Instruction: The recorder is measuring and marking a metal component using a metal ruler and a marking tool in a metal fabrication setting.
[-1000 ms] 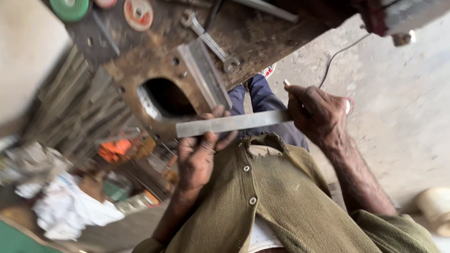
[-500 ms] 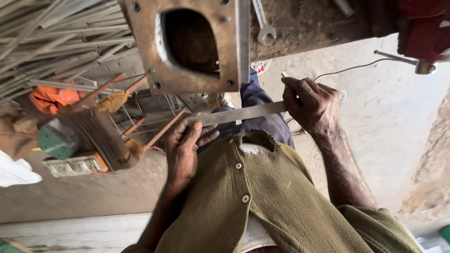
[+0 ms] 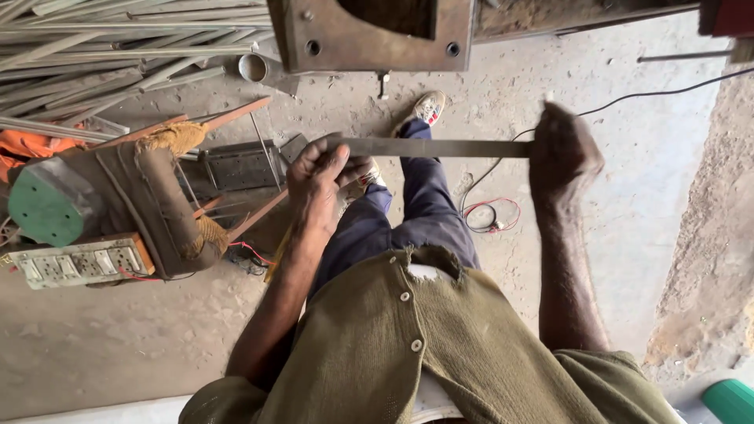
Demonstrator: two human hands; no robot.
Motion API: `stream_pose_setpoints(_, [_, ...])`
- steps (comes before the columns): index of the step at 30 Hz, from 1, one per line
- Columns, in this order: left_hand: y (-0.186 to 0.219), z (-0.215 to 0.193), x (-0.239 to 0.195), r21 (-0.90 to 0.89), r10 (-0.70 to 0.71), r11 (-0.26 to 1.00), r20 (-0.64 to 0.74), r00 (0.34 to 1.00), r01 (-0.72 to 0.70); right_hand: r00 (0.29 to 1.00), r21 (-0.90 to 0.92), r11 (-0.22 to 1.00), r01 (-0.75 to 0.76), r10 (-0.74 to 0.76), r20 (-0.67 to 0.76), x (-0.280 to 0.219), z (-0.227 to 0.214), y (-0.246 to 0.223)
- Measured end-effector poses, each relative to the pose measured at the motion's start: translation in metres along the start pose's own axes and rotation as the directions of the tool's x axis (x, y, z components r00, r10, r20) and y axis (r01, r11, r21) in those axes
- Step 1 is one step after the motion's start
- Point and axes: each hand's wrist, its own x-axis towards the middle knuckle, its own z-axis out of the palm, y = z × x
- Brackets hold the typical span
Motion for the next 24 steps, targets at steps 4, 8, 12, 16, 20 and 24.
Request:
stream_pose_setpoints(4, [0.001, -0.009, -0.001, -0.022, 0.021, 1.000, 0.042, 0.999, -0.020, 0.958, 0.434, 0.883, -0.178, 0.256, -0.129, -0.021, 0.007, 0.002])
stream_pose_setpoints(8, [-0.002, -0.020, 0.004, -0.023, 0.039, 0.999, 0.052, 0.998, -0.038, 0.699, 0.851, 0.406, -0.332, 0.712, -0.066, -0.034, 0.015, 0.005])
stream_pose_setpoints(12, [-0.005, -0.018, 0.016, -0.023, 0.072, 0.997, 0.039, 0.997, -0.071, 0.614, 0.936, -0.219, -0.276, 0.709, 0.347, -0.046, 0.037, 0.010])
stream_pose_setpoints(16, [-0.008, -0.007, 0.031, -0.025, 0.102, 0.995, 0.032, 0.994, -0.102, 0.635, 0.850, -0.448, -0.278, 0.578, 0.513, -0.025, 0.042, -0.033])
stream_pose_setpoints(20, [-0.009, 0.005, 0.049, -0.043, 0.160, 0.987, 0.058, 0.985, -0.158, 0.720, 0.860, -0.404, -0.313, 0.490, 0.492, -0.011, 0.058, -0.026])
stream_pose_setpoints(24, [-0.005, 0.013, 0.059, -0.013, 0.210, 0.978, 0.068, 0.975, -0.209, 0.743, 0.907, -0.215, -0.362, 0.521, 0.420, -0.010, 0.082, 0.008])
